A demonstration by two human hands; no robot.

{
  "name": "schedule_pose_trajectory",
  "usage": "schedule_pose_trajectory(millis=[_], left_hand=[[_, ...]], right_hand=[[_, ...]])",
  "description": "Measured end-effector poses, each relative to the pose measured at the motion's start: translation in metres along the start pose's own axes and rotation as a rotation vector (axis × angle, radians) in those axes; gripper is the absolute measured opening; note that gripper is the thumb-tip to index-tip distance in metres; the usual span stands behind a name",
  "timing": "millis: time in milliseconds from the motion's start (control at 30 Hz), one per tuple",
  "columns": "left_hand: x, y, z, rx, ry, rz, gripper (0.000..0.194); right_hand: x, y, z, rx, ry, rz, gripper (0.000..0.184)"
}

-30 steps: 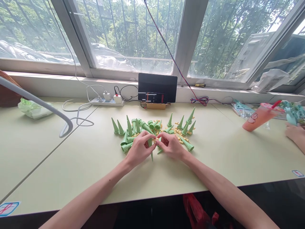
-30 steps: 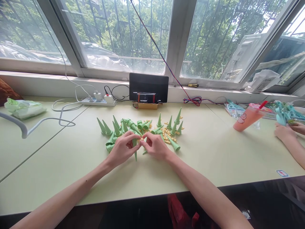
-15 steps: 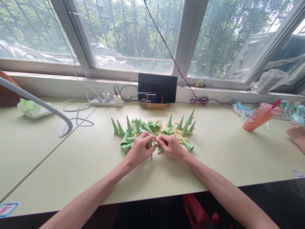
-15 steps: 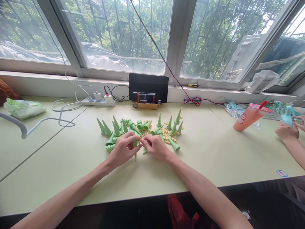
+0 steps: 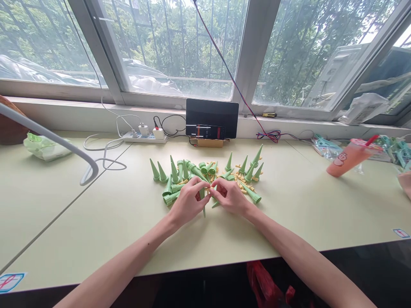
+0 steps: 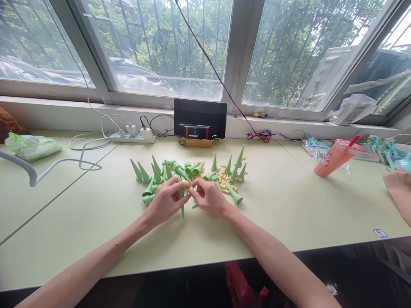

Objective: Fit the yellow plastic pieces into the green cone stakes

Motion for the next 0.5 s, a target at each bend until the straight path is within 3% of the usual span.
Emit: schedule_pose_trajectory(millis=[500], left_hand=[[0.0001, 0.0004, -0.001, 0.005, -0.004, -0.018, 0.011]], right_hand=[[-0.0008, -0.0016, -0.0003, -0.005, 0.037, -0.009, 0.036]])
Point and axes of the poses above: each hand's wrist, its own y-axis away from the middle knuckle, its own z-axis out of the back of the hand, x = y × z, the point moved 1 cm from there along -y, towards the middle knuckle, and after that the axes turned 6 degrees about y, right-handed, at the moved point
